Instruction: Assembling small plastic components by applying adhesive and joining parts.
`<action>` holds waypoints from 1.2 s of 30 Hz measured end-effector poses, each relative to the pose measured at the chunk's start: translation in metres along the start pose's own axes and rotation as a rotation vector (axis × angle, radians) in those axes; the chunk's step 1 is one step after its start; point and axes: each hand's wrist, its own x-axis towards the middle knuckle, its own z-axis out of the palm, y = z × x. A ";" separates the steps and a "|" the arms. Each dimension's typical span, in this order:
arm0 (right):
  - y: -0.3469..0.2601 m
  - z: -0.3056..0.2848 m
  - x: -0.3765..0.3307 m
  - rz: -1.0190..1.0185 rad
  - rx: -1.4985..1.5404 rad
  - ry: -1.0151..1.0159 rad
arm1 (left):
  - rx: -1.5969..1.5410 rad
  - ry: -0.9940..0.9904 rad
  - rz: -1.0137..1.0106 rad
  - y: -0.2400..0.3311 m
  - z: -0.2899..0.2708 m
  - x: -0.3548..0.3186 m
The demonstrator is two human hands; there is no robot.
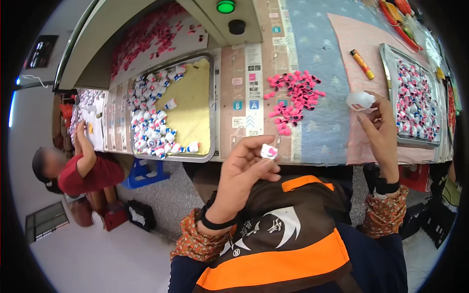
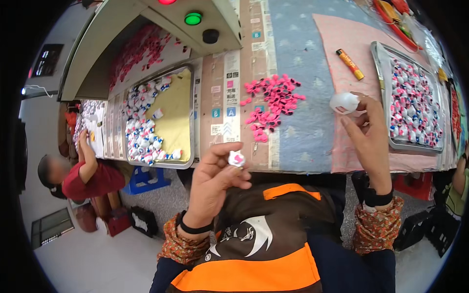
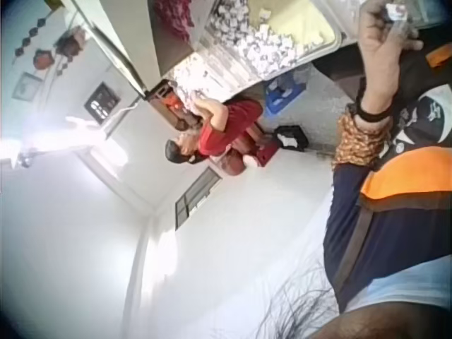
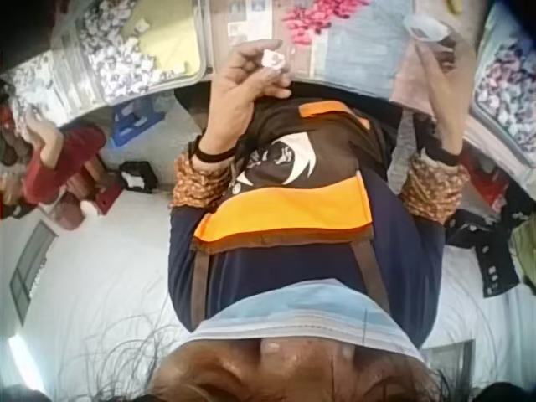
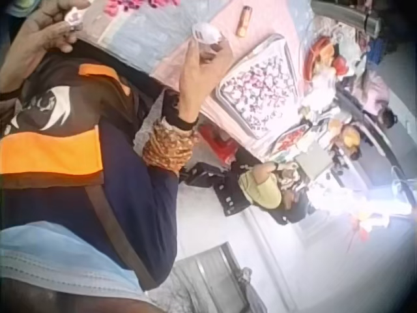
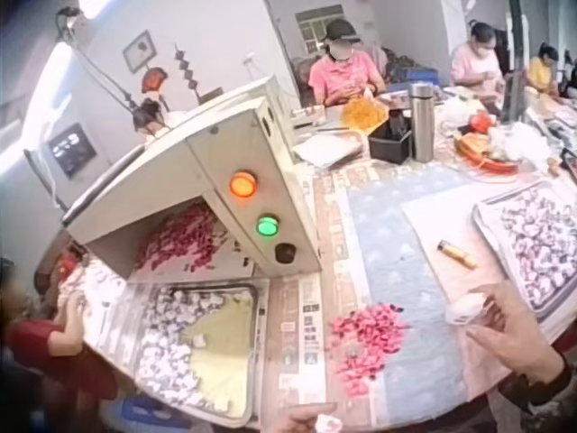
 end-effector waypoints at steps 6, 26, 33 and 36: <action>-0.018 0.016 0.005 0.032 0.054 0.005 | -0.032 -0.031 -0.067 -0.008 0.000 -0.006; -0.087 0.021 -0.064 -0.332 0.280 -0.382 | 0.161 0.067 0.037 -0.037 0.006 -0.019; -0.102 0.031 -0.062 -0.566 0.244 -0.372 | 0.238 0.115 0.047 -0.039 0.009 -0.023; -0.105 0.032 -0.060 -0.601 0.189 -0.417 | 0.258 0.120 0.058 -0.042 0.010 -0.024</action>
